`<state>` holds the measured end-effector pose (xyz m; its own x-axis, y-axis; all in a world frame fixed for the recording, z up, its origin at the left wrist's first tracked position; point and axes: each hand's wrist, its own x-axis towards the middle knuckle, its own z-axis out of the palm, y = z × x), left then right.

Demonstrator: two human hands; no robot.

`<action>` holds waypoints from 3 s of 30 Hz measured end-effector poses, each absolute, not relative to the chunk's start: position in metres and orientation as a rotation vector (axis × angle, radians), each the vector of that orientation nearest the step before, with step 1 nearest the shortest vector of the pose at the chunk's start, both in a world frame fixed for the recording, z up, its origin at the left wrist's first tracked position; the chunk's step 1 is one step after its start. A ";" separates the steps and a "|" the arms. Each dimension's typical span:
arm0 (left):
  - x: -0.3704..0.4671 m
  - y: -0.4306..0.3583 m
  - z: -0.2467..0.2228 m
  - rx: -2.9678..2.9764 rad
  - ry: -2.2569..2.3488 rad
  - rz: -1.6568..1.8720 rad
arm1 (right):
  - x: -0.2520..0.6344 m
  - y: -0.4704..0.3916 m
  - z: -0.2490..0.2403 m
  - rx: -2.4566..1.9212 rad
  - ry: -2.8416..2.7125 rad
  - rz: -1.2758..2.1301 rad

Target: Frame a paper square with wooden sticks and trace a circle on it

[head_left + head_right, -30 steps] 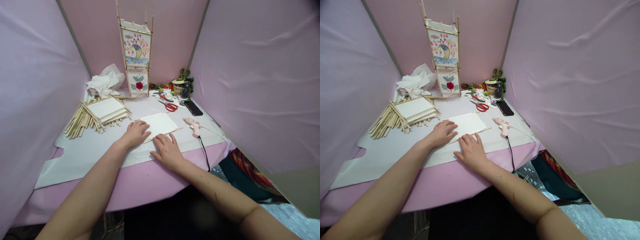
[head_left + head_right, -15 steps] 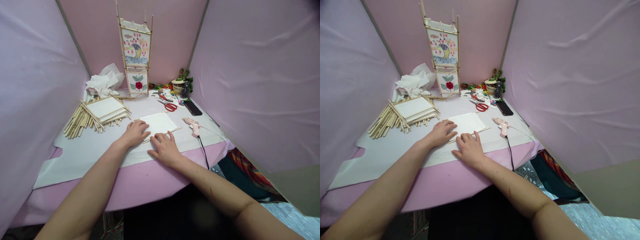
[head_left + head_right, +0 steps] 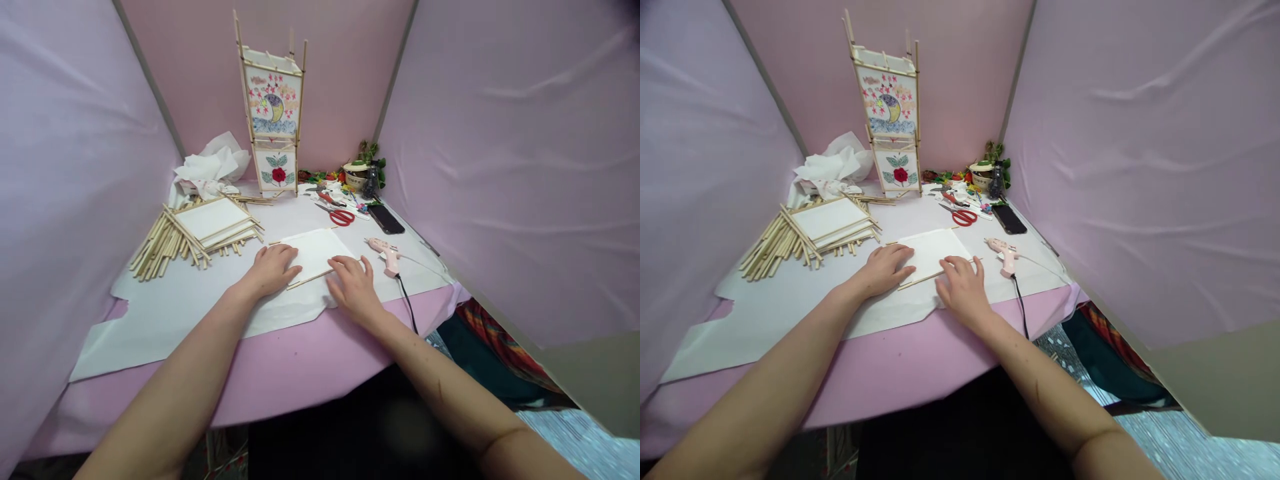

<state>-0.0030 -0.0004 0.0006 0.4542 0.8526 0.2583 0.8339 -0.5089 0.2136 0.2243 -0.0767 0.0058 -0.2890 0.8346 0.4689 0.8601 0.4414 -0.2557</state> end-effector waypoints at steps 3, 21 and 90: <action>0.005 -0.006 0.009 2.653 1.607 0.634 | 0.242 -0.071 0.006 -1.447 -2.116 -0.055; 0.091 -0.074 -0.011 2.892 1.362 0.480 | 0.269 -0.057 -0.009 -1.262 -2.343 -0.124; 0.092 -0.087 0.012 2.834 1.631 0.333 | 0.266 -0.052 -0.016 -1.451 -2.168 -0.178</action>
